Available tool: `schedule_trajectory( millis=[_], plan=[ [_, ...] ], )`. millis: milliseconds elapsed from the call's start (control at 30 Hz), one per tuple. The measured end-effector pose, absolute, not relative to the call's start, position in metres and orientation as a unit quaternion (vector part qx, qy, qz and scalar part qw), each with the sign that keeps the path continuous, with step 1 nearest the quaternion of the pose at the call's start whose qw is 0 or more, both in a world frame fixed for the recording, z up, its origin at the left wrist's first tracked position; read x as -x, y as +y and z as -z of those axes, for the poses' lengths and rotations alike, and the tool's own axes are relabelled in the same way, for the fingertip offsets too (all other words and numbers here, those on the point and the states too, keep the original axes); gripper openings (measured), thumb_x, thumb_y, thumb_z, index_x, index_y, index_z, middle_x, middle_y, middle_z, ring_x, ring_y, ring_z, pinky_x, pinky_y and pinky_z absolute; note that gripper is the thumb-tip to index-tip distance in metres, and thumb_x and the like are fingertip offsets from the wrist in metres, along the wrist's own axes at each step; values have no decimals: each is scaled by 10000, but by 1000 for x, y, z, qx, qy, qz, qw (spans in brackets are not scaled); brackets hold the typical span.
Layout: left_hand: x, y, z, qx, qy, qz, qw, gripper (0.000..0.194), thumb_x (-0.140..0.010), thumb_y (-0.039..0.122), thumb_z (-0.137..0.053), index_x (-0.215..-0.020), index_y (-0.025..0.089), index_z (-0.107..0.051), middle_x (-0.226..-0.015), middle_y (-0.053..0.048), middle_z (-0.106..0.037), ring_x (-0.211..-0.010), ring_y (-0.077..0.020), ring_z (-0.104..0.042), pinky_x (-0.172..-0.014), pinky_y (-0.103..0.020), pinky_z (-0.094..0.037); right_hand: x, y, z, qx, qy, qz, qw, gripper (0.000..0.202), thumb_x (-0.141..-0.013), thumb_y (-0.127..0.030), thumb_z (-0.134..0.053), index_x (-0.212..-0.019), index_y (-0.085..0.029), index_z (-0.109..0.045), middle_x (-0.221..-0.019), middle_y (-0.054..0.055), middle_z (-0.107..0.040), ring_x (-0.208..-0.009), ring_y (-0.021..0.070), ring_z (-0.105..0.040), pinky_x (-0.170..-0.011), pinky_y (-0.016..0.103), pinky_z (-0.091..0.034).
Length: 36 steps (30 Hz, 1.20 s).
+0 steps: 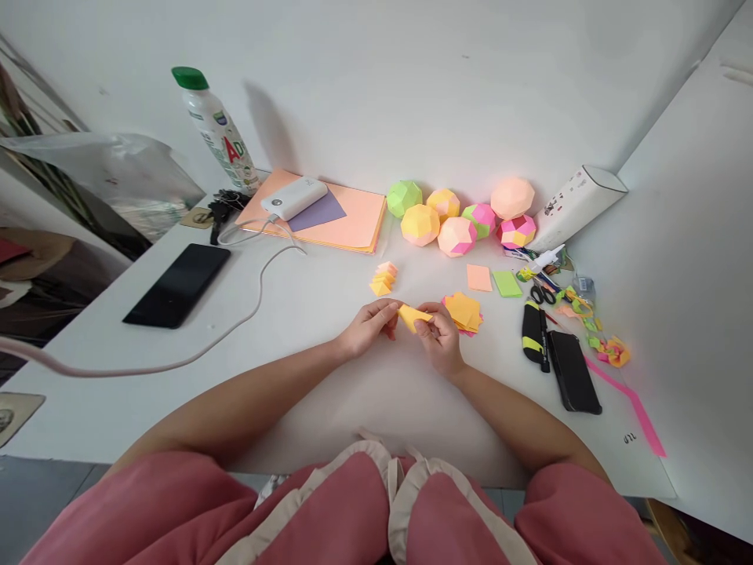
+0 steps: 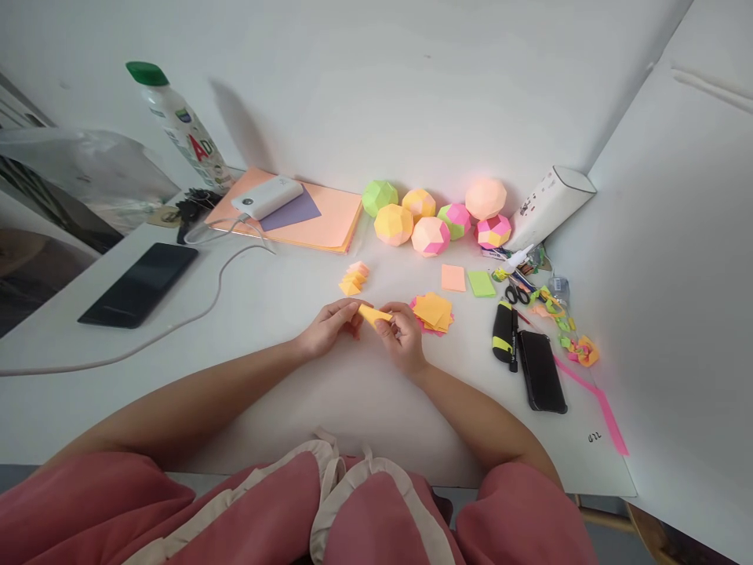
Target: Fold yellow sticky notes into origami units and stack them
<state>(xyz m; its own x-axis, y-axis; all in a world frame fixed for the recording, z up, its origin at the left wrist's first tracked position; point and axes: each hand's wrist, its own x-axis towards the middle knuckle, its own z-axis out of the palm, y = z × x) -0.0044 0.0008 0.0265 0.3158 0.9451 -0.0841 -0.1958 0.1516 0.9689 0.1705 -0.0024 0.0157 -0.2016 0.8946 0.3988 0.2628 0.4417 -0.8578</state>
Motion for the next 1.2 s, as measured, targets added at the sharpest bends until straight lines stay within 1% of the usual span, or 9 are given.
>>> schedule_trajectory(
  millis=[100,200,300,400,633,833,1033,1133,1200],
  plan=[
    [4,-1,-28,-523,381,-446,619,319,-824,457,-483,-813,169,-619,-901,-49,-480,-815,-152,-496,-602,-254,-504,-170,-4,-16,426,-685,-371,460,189,-836,-315,-518,-704,-185,-485,-812,25,-555,-608,102,-473,-536,251,-418],
    [3,-1,-25,-560,373,-426,605,252,-758,407,-598,-807,161,-615,-1012,-63,-485,-796,-139,-504,-579,-236,-483,-170,-5,-18,438,-662,-420,439,243,-826,-357,-524,-669,-188,-449,-683,-7,-531,-552,97,-480,-503,241,-413],
    [1,-1,-22,-556,384,-387,627,300,-733,432,-622,-754,137,-570,-790,-36,-532,-632,-103,-489,-512,-221,-423,-171,-5,-19,457,-626,-470,422,298,-826,-391,-522,-635,-195,-403,-544,-43,-472,-473,97,-494,-440,223,-388],
    [1,-1,-20,-547,403,-358,640,360,-731,478,-607,-665,142,-495,-584,23,-463,-513,-73,-424,-456,-200,-340,-172,-5,-19,461,-616,-484,417,354,-832,-410,-512,-596,-201,-350,-468,-62,-419,-427,96,-490,-405,212,-366],
    [3,-3,-26,-557,405,-340,641,460,-756,513,-561,-537,164,-357,-459,64,-336,-416,-38,-268,-413,-200,-197,-171,-6,-20,448,-621,-471,439,373,-832,-415,-515,-579,-200,-346,-479,-55,-428,-435,86,-475,-415,209,-381],
    [3,-3,-26,-549,417,-329,645,447,-789,527,-504,-553,150,-456,-485,40,-406,-439,-60,-343,-444,-219,-262,-171,-7,-21,456,-621,-473,427,330,-836,-409,-514,-615,-200,-385,-458,-57,-467,-409,82,-466,-418,211,-388],
    [3,-3,-26,-517,402,-365,661,352,-768,490,-562,-779,140,-587,-654,-2,-555,-548,-90,-480,-495,-216,-362,-171,-7,-22,452,-624,-485,413,348,-827,-427,-521,-612,-204,-364,-453,-59,-459,-391,85,-473,-392,209,-366],
    [3,-2,-26,-492,392,-380,678,363,-738,469,-611,-894,144,-573,-704,-19,-592,-551,-102,-527,-482,-216,-398,-171,-7,-22,450,-631,-482,408,345,-828,-421,-522,-609,-204,-367,-440,-63,-440,-386,85,-461,-391,210,-365],
    [3,-1,-26,-479,385,-385,688,352,-741,471,-609,-852,142,-549,-664,-13,-590,-515,-99,-532,-465,-216,-402,-170,-7,-21,452,-634,-464,421,297,-834,-409,-515,-655,-201,-403,-472,-59,-456,-407,85,-469,-407,211,-381]
  ],
)
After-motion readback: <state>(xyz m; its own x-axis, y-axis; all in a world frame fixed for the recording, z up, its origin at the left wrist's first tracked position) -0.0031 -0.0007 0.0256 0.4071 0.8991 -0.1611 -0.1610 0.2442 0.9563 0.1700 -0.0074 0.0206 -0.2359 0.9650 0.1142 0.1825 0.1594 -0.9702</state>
